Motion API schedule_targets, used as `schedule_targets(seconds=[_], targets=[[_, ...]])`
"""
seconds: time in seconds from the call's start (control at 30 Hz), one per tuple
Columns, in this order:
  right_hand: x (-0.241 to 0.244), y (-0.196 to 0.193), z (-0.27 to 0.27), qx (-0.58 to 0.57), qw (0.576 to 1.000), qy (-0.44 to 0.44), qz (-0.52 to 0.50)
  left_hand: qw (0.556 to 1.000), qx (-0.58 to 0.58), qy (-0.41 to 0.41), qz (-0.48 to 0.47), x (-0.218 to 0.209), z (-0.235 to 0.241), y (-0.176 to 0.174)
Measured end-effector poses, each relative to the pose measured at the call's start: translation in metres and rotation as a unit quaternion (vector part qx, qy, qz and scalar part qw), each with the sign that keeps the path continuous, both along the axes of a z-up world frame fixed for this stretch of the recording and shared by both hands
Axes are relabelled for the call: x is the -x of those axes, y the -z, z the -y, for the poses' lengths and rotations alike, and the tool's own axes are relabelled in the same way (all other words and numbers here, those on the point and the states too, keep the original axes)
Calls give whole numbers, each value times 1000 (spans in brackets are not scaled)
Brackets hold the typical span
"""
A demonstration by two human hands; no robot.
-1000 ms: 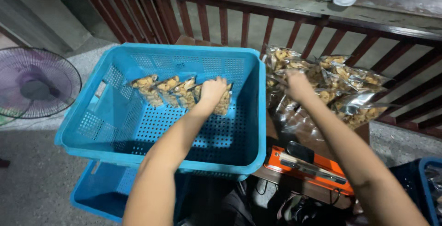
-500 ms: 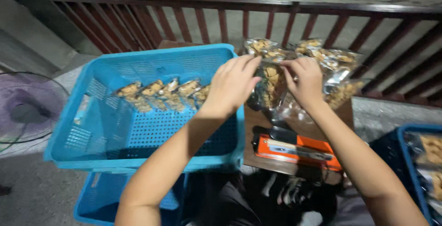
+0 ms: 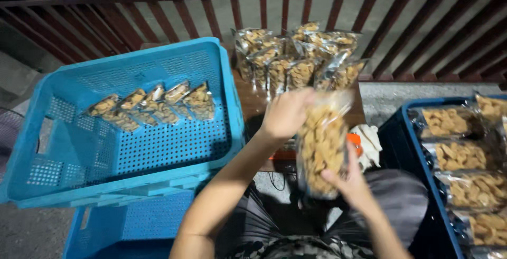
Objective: The person sits on the floor and uses an orange handheld vacuum sealer to seal clear plastic bags filled with snacks. They repeatedly pick up bags, place them in the sealer, and then move the sealed bags into a blue plastic basket.
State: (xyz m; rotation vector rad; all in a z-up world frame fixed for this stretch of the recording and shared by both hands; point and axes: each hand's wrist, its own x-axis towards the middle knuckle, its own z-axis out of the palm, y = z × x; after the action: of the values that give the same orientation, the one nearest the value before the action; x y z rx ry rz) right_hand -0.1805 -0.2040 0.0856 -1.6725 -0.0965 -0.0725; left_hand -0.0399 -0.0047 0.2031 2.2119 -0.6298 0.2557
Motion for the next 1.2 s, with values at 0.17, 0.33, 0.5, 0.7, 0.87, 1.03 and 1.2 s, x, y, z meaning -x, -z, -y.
schedule_targets(seconds=[0.17, 0.33, 0.5, 0.7, 0.87, 1.03, 1.2], targets=[[56, 50, -30, -255, 914, 103, -299, 987, -141, -55, 57, -8, -2, 99], [56, 56, -32, -267, 890, 95, -358, 972, -116, -74, 190, -3, -24, 169], [36, 49, -35, -255, 895, 89, -355, 969, -171, -137, 113, -6, -25, 190], [28, 48, -37, -282, 883, 78, -367, 967, -176, -140, 122, -12, -29, 209], [27, 48, -34, -279, 885, 96, -361, 965, -206, -149, 58, -15, -24, 217], [28, 49, -32, -233, 896, 98, -366, 963, -207, -171, 7, -21, -23, 226], [31, 62, -29, -201, 910, 93, -350, 952, -245, -177, -41, -25, -19, 223]])
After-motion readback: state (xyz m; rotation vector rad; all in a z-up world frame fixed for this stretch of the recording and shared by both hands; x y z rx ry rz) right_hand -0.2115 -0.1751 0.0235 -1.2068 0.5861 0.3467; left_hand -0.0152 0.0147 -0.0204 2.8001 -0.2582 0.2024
